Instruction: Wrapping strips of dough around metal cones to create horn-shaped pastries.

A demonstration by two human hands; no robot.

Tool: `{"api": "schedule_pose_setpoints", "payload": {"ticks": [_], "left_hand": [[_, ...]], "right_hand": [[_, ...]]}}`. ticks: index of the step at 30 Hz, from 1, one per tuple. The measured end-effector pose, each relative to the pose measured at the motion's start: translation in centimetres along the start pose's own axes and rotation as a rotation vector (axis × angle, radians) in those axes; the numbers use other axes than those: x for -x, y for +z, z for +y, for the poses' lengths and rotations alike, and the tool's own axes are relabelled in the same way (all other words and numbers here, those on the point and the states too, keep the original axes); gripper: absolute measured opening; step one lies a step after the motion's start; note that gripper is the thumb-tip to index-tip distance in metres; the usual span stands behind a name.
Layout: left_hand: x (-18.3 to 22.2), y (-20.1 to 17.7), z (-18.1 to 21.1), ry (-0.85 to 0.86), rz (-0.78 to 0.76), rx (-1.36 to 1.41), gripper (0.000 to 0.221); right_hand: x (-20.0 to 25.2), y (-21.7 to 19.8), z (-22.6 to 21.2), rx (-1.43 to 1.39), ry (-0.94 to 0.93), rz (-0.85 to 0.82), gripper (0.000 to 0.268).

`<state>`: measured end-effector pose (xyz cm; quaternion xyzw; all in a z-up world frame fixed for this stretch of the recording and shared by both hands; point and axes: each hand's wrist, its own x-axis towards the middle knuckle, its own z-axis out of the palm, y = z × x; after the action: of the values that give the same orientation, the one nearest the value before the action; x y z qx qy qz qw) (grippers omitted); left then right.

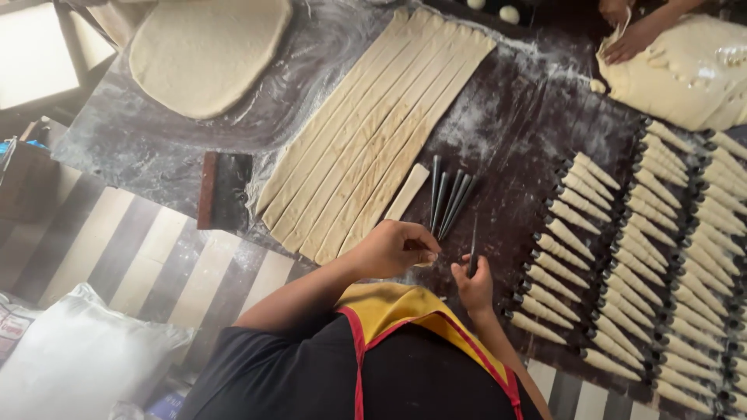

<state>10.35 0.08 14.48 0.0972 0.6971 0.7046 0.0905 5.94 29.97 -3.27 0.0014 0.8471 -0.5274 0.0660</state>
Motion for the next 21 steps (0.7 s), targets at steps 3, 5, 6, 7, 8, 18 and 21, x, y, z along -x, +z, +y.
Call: {"api": "schedule_pose_setpoints", "payload": {"ticks": [3,5,6,7,8,18,21], "left_hand": [[-0.6,-0.2,-0.9,0.029,0.014,-0.032,0.014],[-1.1,0.2,-2.6,0.024,0.031,0.031,0.015],[-1.4,0.4,-3.4,0.011,0.042,0.097,0.015],[-1.5,0.5,-3.3,0.017,0.045,0.093,0.015],[-1.6,0.6,-3.1,-0.014,0.047,0.159,0.019],[-2.1,0.4,-3.5,-0.026,-0.063,0.011,0.033],[-2.2,0.4,-3.2,-0.030,-0.092,-0.066,0.032]], "right_hand": [[-1.2,0.5,1.2,0.117,-0.100,0.132,0.024],[-1.7,1.4,0.6,-0.132,0.059,0.132,0.028],[-1.9,1.8,0.3,-0.379,0.228,0.126,0.032],[-2.1,2.3,0.6,-0.381,0.221,0.124,0.032],[-2.4,2.7,0.9,-0.413,0.220,0.135,0.036],[-2.2,2.5,4.4,-0.254,0.003,0.005,0.036],[-1.6,1.9,3.3,-0.309,0.071,-0.050,0.034]]}}
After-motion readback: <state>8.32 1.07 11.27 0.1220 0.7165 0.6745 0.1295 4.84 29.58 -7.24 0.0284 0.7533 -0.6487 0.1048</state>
